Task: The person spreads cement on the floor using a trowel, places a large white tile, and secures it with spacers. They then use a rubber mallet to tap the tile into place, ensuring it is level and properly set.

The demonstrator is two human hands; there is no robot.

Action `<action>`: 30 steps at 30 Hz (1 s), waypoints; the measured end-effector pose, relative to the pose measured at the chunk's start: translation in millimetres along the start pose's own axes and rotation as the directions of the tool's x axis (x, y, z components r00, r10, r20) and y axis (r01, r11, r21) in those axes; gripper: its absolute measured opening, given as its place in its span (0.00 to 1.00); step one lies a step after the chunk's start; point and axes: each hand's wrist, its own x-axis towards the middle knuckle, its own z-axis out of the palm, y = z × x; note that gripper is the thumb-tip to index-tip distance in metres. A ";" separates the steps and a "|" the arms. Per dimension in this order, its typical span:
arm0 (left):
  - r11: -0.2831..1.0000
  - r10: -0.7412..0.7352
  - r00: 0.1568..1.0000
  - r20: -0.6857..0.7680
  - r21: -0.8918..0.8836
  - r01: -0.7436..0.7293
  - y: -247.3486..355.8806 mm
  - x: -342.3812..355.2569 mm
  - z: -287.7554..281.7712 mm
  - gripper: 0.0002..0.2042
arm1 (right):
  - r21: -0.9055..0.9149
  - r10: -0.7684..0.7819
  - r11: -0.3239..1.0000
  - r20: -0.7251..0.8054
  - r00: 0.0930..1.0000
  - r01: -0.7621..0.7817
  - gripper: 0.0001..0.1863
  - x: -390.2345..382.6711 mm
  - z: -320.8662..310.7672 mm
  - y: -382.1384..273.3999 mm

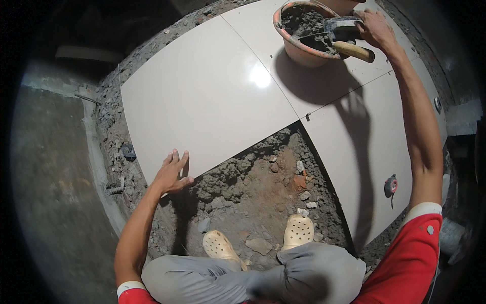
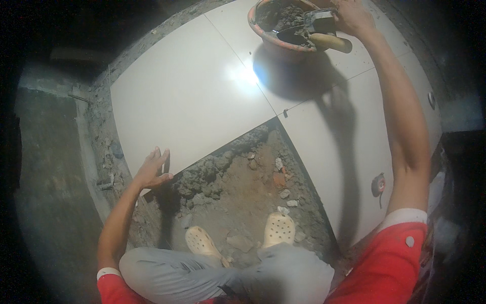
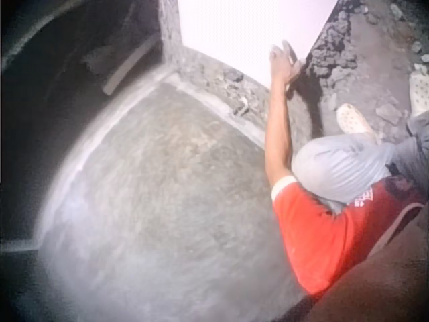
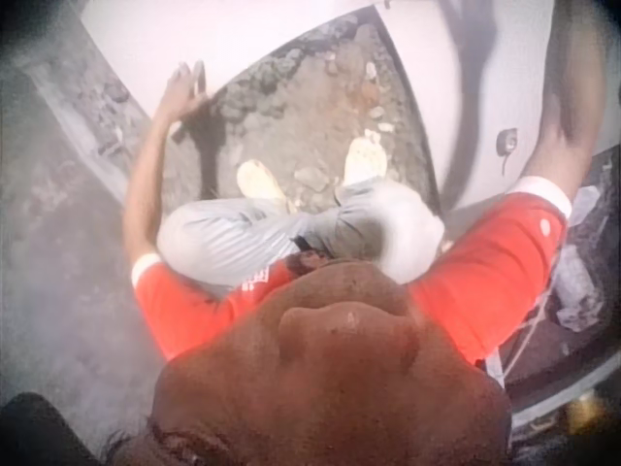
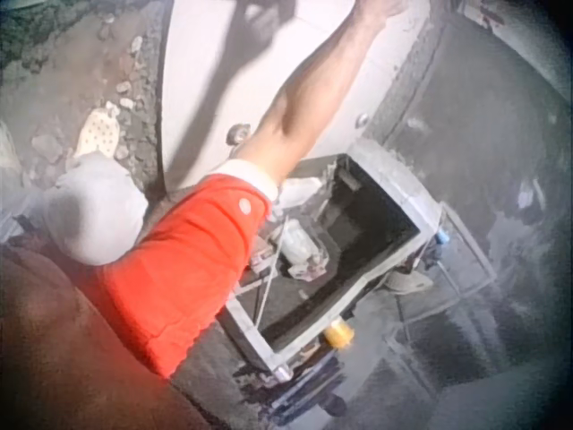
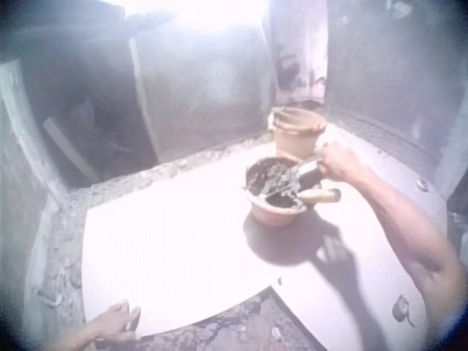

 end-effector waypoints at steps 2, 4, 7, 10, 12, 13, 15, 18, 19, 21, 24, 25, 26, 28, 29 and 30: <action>1.000 -0.003 1.000 0.006 0.005 0.003 2.6 0.2 -0.5 0.50 | 0.130 -0.031 0.991 0.399 0.917 -0.023 0.19 2.2 -17.4 -18.6; 1.000 -0.006 1.000 0.008 0.014 0.006 3.5 1.0 -1.4 0.50 | 0.159 -0.144 0.986 0.609 0.780 0.058 0.21 -0.7 -31.6 -35.4; 0.999 -0.006 1.000 0.008 0.042 0.005 1.0 2.3 -0.2 0.50 | 0.215 -0.037 0.967 0.653 0.757 -0.138 0.21 -1.7 -46.9 -54.9; 0.999 0.051 0.998 -0.023 0.019 -0.050 -7.8 1.2 3.7 0.50 | 0.328 -0.117 0.943 0.489 0.864 -0.058 0.21 5.7 -69.2 -60.2; 0.998 0.069 0.996 -0.064 0.003 -0.068 -13.3 0.8 8.9 0.50 | 0.360 -0.119 0.930 0.483 0.868 -0.073 0.23 4.7 -94.2 -47.0; 0.999 0.053 0.996 -0.070 -0.001 -0.053 -15.1 2.8 10.9 0.50 | 0.394 -0.081 0.911 0.466 0.881 -0.124 0.20 -5.4 -104.6 -41.8; 0.999 0.054 0.996 -0.076 0.004 -0.053 -17.1 5.0 14.5 0.50 | 0.400 -0.037 0.907 0.385 0.922 -0.131 0.22 -44.8 -113.7 -43.1; 0.999 0.036 0.996 -0.079 0.007 -0.035 -17.0 7.1 17.3 0.50 | 0.321 0.157 0.907 0.344 0.926 -0.273 0.23 -110.0 -89.4 -81.4; 1.000 0.029 0.996 -0.088 0.009 -0.028 -16.9 7.1 17.7 0.50 | 0.312 0.219 0.903 0.255 0.942 -0.294 0.24 -133.8 -69.6 -113.1; 0.999 0.044 0.995 -0.088 0.007 -0.044 -18.1 6.4 18.2 0.50 | 0.348 0.356 0.843 0.212 0.910 -0.411 0.28 -182.3 -47.0 -163.3; 0.995 0.103 0.985 -0.135 0.006 -0.103 -24.9 5.6 20.3 0.50 | 0.404 0.457 0.732 0.307 0.835 -0.549 0.31 -242.1 -47.7 -212.4; 0.997 0.080 0.989 -0.121 0.008 -0.079 -27.7 5.8 22.3 0.50 | 0.430 0.457 0.724 0.288 0.842 -0.539 0.32 -255.3 -55.4 -220.9; 0.992 0.126 0.980 -0.151 -0.011 -0.129 -30.9 5.9 24.6 0.49 | 0.415 0.437 0.764 0.232 0.869 -0.495 0.32 -267.6 -67.2 -223.4; 0.991 0.131 0.978 -0.160 -0.003 -0.134 -37.3 7.6 27.6 0.46 | 0.418 0.346 0.847 0.035 0.938 -0.328 0.32 -286.3 -94.0 -221.5; 0.991 0.131 0.980 -0.152 0.002 -0.132 -39.8 8.6 29.0 0.45 | 0.539 0.331 0.764 0.142 0.933 -0.354 0.31 -298.5 -111.7 -216.3; 0.990 0.144 0.976 -0.162 0.019 -0.142 -41.2 9.5 30.3 0.44 | 0.646 0.328 0.631 0.279 0.903 -0.429 0.30 -310.3 -129.9 -209.4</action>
